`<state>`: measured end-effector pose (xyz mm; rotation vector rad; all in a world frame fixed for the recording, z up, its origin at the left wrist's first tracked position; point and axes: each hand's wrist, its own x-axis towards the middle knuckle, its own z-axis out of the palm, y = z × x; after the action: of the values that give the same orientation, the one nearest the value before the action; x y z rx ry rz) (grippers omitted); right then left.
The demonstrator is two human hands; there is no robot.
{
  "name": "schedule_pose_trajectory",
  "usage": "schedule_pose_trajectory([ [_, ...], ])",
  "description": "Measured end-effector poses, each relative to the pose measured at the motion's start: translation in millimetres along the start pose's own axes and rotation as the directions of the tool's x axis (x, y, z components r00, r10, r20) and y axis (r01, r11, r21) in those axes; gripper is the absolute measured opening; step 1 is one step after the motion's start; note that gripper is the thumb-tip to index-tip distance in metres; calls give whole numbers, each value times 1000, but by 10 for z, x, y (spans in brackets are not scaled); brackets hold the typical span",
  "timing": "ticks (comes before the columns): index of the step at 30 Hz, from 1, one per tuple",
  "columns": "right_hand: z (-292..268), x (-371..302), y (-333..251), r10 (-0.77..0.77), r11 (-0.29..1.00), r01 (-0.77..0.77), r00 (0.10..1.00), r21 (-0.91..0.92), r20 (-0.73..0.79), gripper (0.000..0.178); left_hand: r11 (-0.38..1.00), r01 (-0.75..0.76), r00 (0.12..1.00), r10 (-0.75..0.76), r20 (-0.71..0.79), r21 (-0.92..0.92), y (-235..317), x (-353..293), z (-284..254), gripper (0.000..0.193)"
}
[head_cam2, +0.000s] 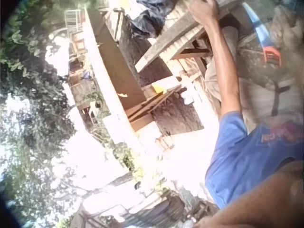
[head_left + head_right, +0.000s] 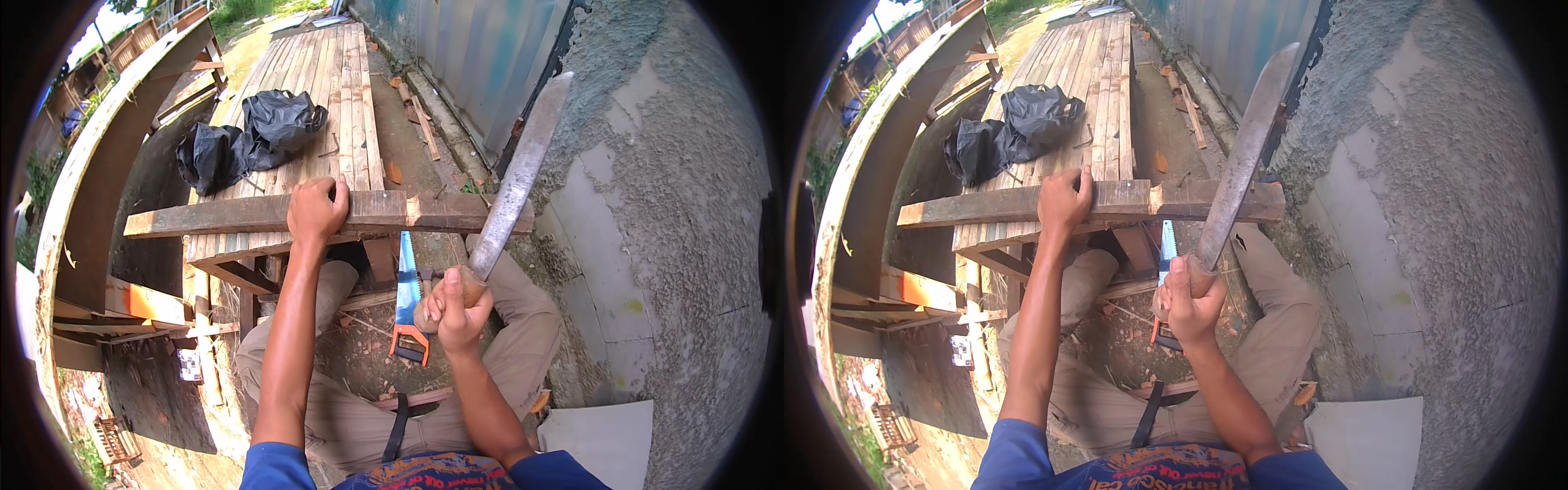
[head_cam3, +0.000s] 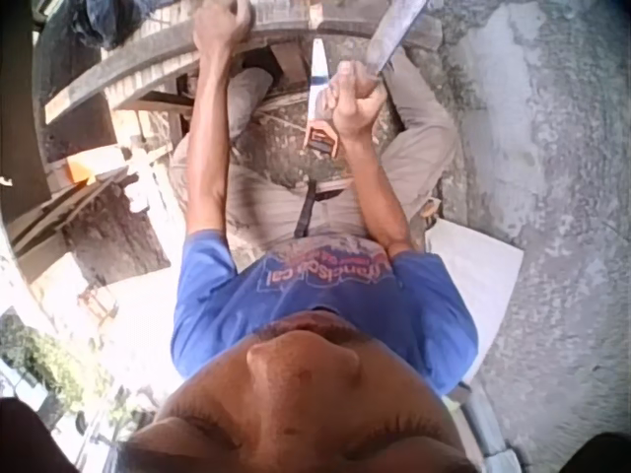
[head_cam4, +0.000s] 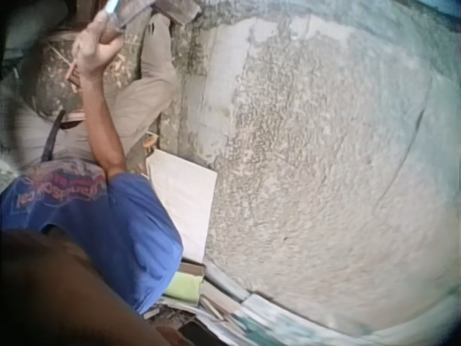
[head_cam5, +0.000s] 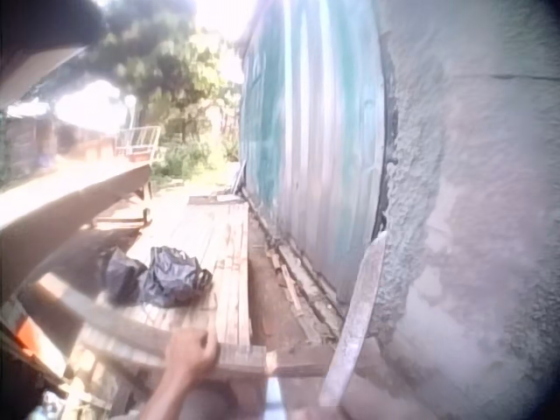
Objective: The person sits cross-legged and uses a hand saw to cut a wooden plank resting on a workbench. They alternate between sawing and using a machete to chip away at the wood, continuing the cutting process throughout the clip.
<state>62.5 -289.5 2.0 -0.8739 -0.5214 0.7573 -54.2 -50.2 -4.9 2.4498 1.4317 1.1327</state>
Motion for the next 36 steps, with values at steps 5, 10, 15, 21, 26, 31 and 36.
schedule_pose_trajectory([
  [5,-119,11,496,-81,993,75,995,-95,-61,27,1000,13,1000,-13,24,1,69,14,0,35],
  [10,-302,-137,771,283,895,-286,957,-343,-58,32,1000,-18,1000,18,11,-7,12,28,9,34],
  [15,-97,-54,2,85,996,-84,996,-40,30,30,1000,22,1000,-22,4,-5,29,-3,-11,36],
  [21,-350,-2,806,-59,942,23,993,-335,-98,26,1000,-26,1000,26,-16,-6,131,18,54,35],
  [26,-186,-153,608,438,887,-435,899,-157,-15,29,1000,-6,1000,6,-10,12,-7,5,-3,37],
  [31,-112,-68,184,107,993,-105,993,-54,40,27,1000,-10,1000,11,-29,25,26,-14,-3,38],
  [36,-253,-20,807,-194,742,93,978,-663,-80,26,1000,10,999,-10,42,12,117,23,29,35],
])
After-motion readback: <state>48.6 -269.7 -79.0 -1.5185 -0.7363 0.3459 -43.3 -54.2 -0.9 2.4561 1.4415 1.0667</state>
